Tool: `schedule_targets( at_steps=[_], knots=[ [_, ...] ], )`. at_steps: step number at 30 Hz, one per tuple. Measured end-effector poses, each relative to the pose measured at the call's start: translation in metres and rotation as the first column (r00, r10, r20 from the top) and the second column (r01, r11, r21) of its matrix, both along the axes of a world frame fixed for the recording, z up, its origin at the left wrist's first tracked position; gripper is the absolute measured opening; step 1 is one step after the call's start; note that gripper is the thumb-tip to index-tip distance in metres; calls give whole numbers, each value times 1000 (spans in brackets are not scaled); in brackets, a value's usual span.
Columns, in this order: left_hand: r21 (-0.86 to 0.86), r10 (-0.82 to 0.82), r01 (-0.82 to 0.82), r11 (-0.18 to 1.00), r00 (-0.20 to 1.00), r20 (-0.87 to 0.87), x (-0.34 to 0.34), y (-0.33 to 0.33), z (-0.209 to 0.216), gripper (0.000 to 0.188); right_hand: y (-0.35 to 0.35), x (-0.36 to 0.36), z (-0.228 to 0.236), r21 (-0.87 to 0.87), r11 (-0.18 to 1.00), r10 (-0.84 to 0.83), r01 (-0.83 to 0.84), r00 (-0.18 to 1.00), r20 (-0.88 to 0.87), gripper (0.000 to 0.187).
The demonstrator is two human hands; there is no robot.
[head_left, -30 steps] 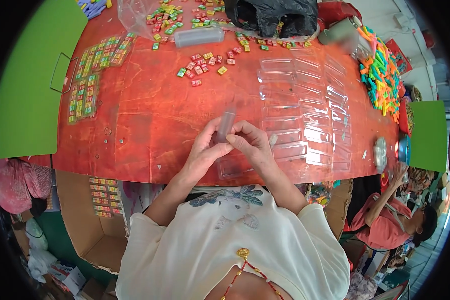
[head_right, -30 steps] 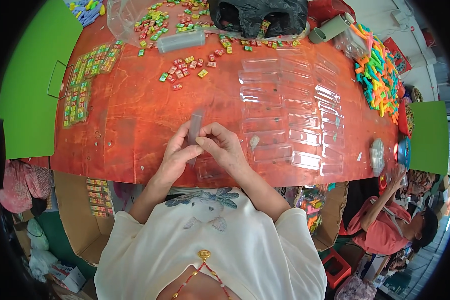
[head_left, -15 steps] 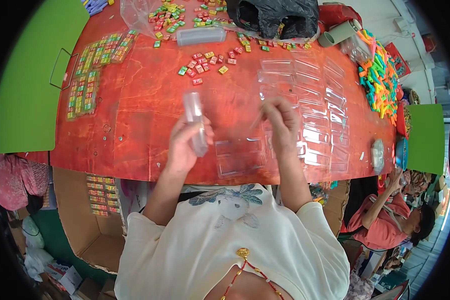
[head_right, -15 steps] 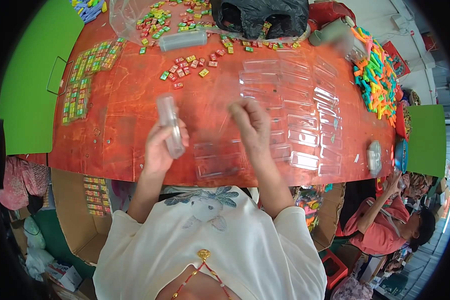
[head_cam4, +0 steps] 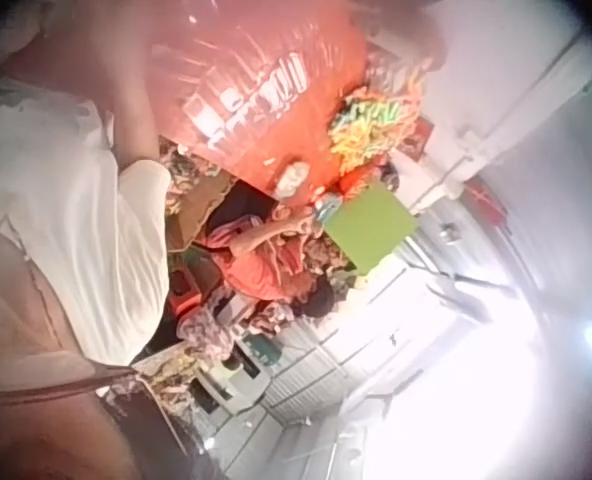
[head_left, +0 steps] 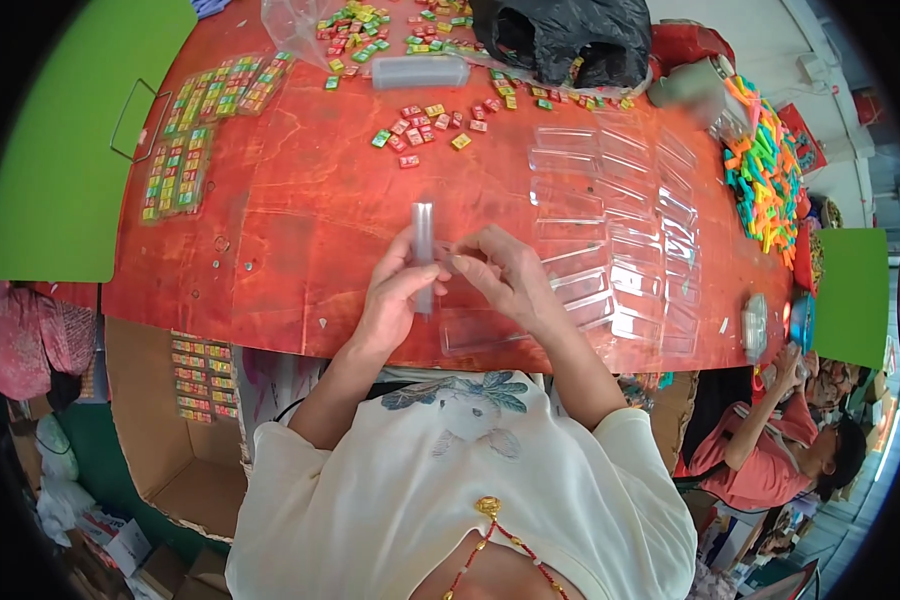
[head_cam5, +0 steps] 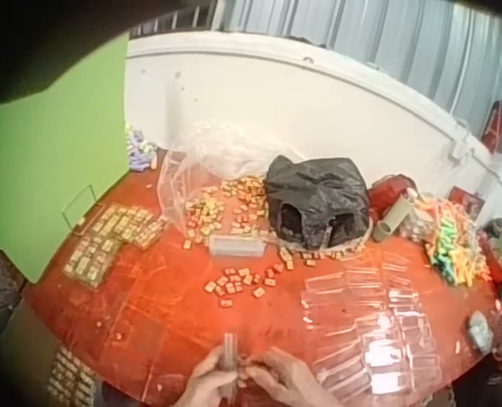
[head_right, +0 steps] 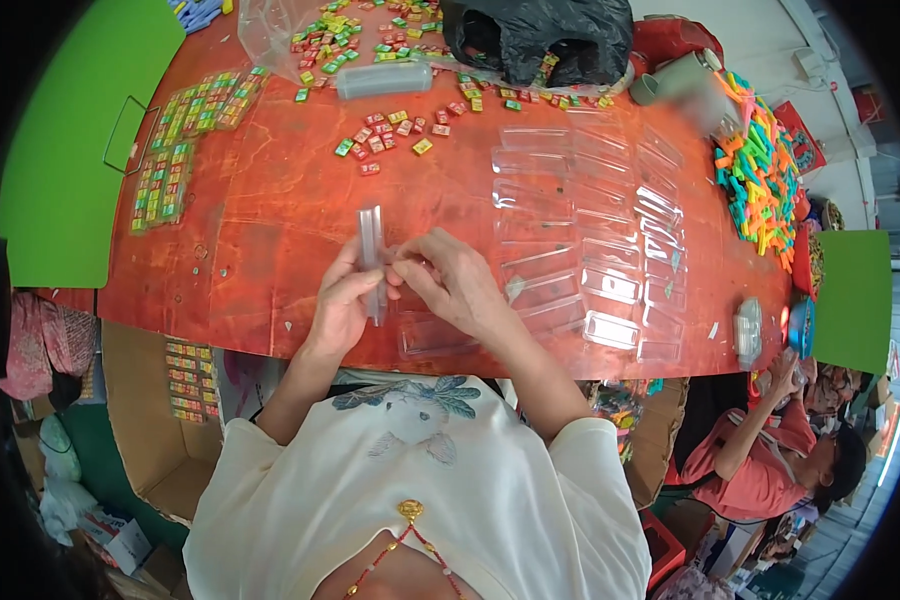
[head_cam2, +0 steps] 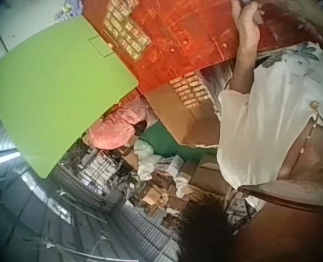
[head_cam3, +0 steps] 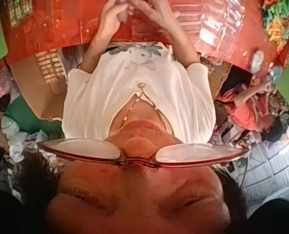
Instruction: Packaging small colorful toy bricks into plastic blister packs for distribution.
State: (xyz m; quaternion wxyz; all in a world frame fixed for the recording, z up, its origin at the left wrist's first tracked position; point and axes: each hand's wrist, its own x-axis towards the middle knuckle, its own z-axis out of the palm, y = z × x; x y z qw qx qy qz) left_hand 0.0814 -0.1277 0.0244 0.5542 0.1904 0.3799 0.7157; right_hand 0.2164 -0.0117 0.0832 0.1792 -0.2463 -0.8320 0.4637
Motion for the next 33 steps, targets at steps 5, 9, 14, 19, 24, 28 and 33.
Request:
schedule_targets(
  at_steps=[5,9,14,19,24,28,33],
  knots=[
    [32,-73,73,997,997,4,11,8,4,56,-3,-9,-15,-524,851,-66,-22,987,-148,16],
    [43,-109,109,993,994,-14,9,7,3,55,-3,-6,-11,-701,707,-87,-91,973,-213,11],
    [61,-149,140,988,969,198,2,7,6,44,10,2,-15,-724,688,-164,-37,965,-204,8],
    [76,51,-66,995,980,193,-13,0,-6,30,40,-7,-4,397,805,-328,441,888,-321,5],
    [5,141,-143,990,982,126,-8,2,0,29,47,-12,-38,847,530,-105,-39,988,111,7],
    [14,123,-124,992,990,63,-3,3,-8,30,33,-5,-40,705,698,-50,-126,973,223,9],
    [25,81,-81,996,997,-16,6,10,-6,37,15,-12,-10,-167,982,80,-88,995,-55,21]
  ],
)
